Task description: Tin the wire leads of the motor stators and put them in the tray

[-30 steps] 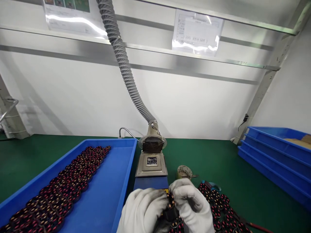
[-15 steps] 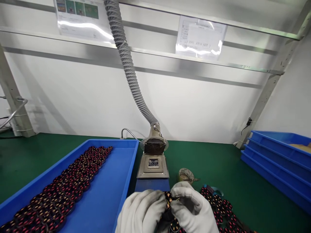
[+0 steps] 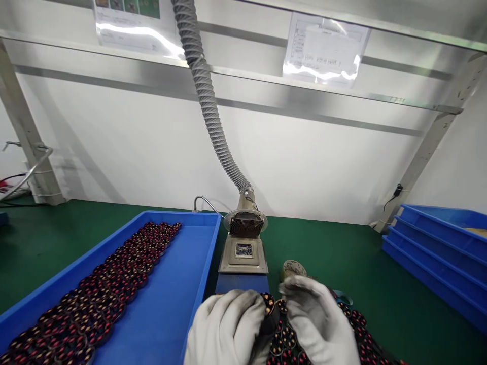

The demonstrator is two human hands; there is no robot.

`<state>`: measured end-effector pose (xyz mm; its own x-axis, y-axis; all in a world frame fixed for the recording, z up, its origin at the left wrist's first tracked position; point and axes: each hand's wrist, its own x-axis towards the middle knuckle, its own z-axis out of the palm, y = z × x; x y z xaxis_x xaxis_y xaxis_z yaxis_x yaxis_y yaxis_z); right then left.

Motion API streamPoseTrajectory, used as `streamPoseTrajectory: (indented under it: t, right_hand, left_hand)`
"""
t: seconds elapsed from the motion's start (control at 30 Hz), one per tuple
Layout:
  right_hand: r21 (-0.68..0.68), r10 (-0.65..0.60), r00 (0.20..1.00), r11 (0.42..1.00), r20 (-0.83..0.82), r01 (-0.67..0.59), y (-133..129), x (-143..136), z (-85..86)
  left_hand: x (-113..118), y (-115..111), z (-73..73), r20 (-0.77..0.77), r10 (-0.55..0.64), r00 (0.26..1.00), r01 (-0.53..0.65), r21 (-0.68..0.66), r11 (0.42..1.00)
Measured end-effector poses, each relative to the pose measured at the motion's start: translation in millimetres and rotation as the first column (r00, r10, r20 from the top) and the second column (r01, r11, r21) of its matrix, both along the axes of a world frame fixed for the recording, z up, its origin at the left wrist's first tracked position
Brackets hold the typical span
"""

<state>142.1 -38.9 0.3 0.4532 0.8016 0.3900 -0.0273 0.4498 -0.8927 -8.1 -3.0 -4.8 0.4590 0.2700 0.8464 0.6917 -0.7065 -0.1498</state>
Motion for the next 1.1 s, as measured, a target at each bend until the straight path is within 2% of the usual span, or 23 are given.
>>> streamPoseTrajectory:
  t: [0.03,0.1,0.17,0.23,0.3,0.43,0.53,0.6,0.63,0.67,0.77,0.8,0.83,0.9,0.97,1.03,1.1]
  right_hand:
    - [-0.066,0.156,0.983,0.984,-0.102,-0.163,5,-4,-1.4]
    - [-0.111,0.379,0.892,0.903,-0.248,-0.415,16,-10,-5.1]
    - [-0.093,0.488,0.815,0.838,-0.312,-0.537,23,-12,-8.7]
    - [-0.077,0.515,0.794,0.822,-0.324,-0.565,27,-10,-11.2]
    - [-0.085,0.518,0.793,0.818,-0.321,-0.569,28,-8,-13.1]
    - [-0.085,0.556,0.714,0.761,-0.426,-0.643,27,-12,-17.7]
    - [-0.065,0.548,0.7,0.765,-0.457,-0.641,24,-17,-19.3]
    - [-0.058,0.576,0.717,0.762,-0.393,-0.645,22,-16,-17.3]
    - [-0.055,0.597,0.717,0.754,-0.359,-0.655,20,-15,-15.5]
    - [-0.051,0.608,0.72,0.751,-0.335,-0.658,19,-14,-13.5]
    - [-0.039,0.579,0.756,0.786,-0.303,-0.617,16,-10,-9.0]
    - [-0.042,0.565,0.769,0.797,-0.299,-0.602,16,-9,-8.9]
    - [-0.045,0.558,0.773,0.802,-0.303,-0.596,16,-9,-9.8]
    - [-0.055,0.574,0.74,0.776,-0.351,-0.628,21,-9,-14.4]
    - [-0.061,0.594,0.691,0.738,-0.412,-0.671,28,-10,-20.9]
    - [-0.058,0.627,0.621,0.681,-0.471,-0.73,35,-11,-26.5]
    - [-0.039,0.663,0.537,0.61,-0.522,-0.791,38,-12,-29.2]
  left_hand:
    - [0,1,-1.7,0.006,0.003,1.0,-0.003,0.015,1.0]
    - [2,3,-5.1,0.029,-0.017,0.999,0.016,0.024,1.0]
    - [3,4,-7.3,0.077,-0.094,0.993,0.098,-0.047,0.994]
    - [4,5,-7.3,0.168,-0.182,0.969,0.212,-0.182,0.96]
    - [3,7,-5.4,0.235,-0.273,0.933,0.334,-0.278,0.901]
    - [1,12,-2.4,0.394,-0.402,0.826,0.533,-0.319,0.783]
    - [1,13,-3.5,0.636,-0.354,0.686,0.634,-0.284,0.719]
    - [-1,12,-3.5,0.791,-0.222,0.571,0.651,-0.271,0.709]
    - [-3,10,-2.5,0.818,-0.165,0.551,0.642,-0.289,0.71]
    - [-5,8,-0.9,0.805,-0.122,0.58,0.619,-0.338,0.71]
    - [-9,2,5.9,0.567,-0.15,0.81,0.505,-0.544,0.67]
    - [-8,2,7.7,0.493,-0.196,0.848,0.486,-0.572,0.661]
    - [-6,2,8.9,0.465,-0.235,0.854,0.492,-0.572,0.656]
    - [0,4,8.9,0.517,-0.321,0.794,0.582,-0.491,0.649]
    - [6,8,6.3,0.654,-0.352,0.67,0.691,-0.375,0.618]
    - [8,11,2.8,0.796,-0.287,0.533,0.767,-0.312,0.561]
    - [6,12,1.0,0.921,-0.123,0.37,0.801,-0.249,0.544]
